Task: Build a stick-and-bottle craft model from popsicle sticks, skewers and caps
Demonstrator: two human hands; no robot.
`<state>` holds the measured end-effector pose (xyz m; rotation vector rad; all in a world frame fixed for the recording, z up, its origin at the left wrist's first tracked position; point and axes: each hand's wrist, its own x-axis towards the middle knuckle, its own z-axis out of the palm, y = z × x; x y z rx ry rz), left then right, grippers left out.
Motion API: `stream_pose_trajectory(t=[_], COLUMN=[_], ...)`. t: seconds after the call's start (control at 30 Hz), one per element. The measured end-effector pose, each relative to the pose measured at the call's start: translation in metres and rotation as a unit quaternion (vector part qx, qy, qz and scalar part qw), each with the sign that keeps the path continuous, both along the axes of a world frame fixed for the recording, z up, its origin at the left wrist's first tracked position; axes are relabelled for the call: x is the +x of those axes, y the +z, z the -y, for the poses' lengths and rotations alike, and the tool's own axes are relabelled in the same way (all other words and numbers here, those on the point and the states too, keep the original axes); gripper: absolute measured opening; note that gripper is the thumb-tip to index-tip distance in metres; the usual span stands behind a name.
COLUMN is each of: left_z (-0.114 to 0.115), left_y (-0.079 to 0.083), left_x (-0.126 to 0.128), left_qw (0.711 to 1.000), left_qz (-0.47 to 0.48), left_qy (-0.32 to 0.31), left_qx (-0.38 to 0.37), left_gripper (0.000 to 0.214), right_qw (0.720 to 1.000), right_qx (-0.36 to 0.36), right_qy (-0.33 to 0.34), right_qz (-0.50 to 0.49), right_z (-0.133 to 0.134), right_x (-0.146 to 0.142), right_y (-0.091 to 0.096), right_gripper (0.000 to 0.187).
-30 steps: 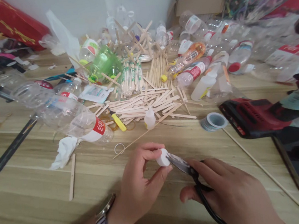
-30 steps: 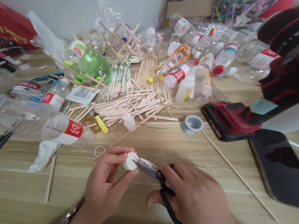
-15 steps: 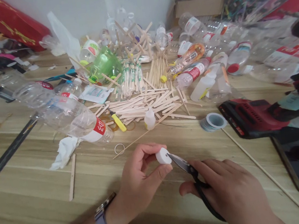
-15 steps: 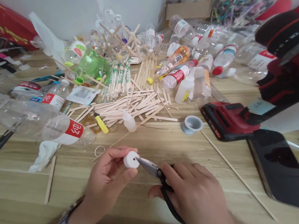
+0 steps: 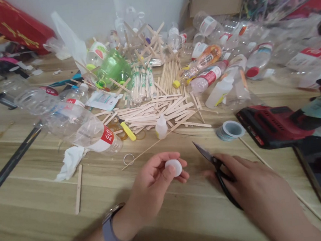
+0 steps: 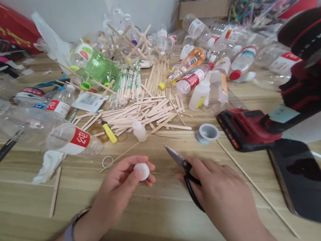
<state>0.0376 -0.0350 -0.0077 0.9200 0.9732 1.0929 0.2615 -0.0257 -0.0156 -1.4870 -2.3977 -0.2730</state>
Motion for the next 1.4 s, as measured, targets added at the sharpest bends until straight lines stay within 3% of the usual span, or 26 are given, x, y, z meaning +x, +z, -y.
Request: stream_pose_trajectory(t=[0.23, 0.43, 0.53, 0.8, 0.93, 1.17, 1.4], left_z=[-0.002, -0.001, 0.000, 0.007, 0.009, 0.014, 0.018], left_y=[0.002, -0.001, -0.002, 0.001, 0.005, -0.004, -0.002], left_x=[0.000, 0.001, 0.002, -0.001, -0.002, 0.004, 0.005], left_qw=[0.998, 0.997, 0.999, 0.998, 0.994, 0.986, 0.964], left_qz=[-0.004, 0.018, 0.030, -0.007, -0.077, -0.096, -0.186], left_qy=[0.037, 0.037, 0.014, -0.050, -0.074, -0.127, -0.190], left_qx=[-0.041, -0.058, -0.030, -0.028, -0.024, -0.046, 0.000], left_gripper=[0.025, 0.026, 0.022, 0.027, 0.022, 0.032, 0.038], right_qw=[0.999, 0.999, 1.000, 0.981, 0.974, 0.964, 0.963], right_qx=[0.005, -0.034, -0.022, 0.006, -0.013, -0.017, -0.030], right_qy=[-0.022, -0.014, -0.012, 0.129, 0.149, 0.198, 0.191], right_qz=[0.043, 0.030, -0.015, -0.143, -0.169, -0.175, -0.185], right_z=[-0.008, -0.009, -0.006, 0.005, 0.010, 0.018, 0.018], right_x=[0.014, 0.019, 0.011, -0.013, -0.018, -0.030, -0.040], right_y=[-0.003, -0.002, 0.004, 0.006, 0.005, 0.010, 0.004], right_gripper=[0.046, 0.042, 0.041, 0.018, 0.019, 0.033, 0.022])
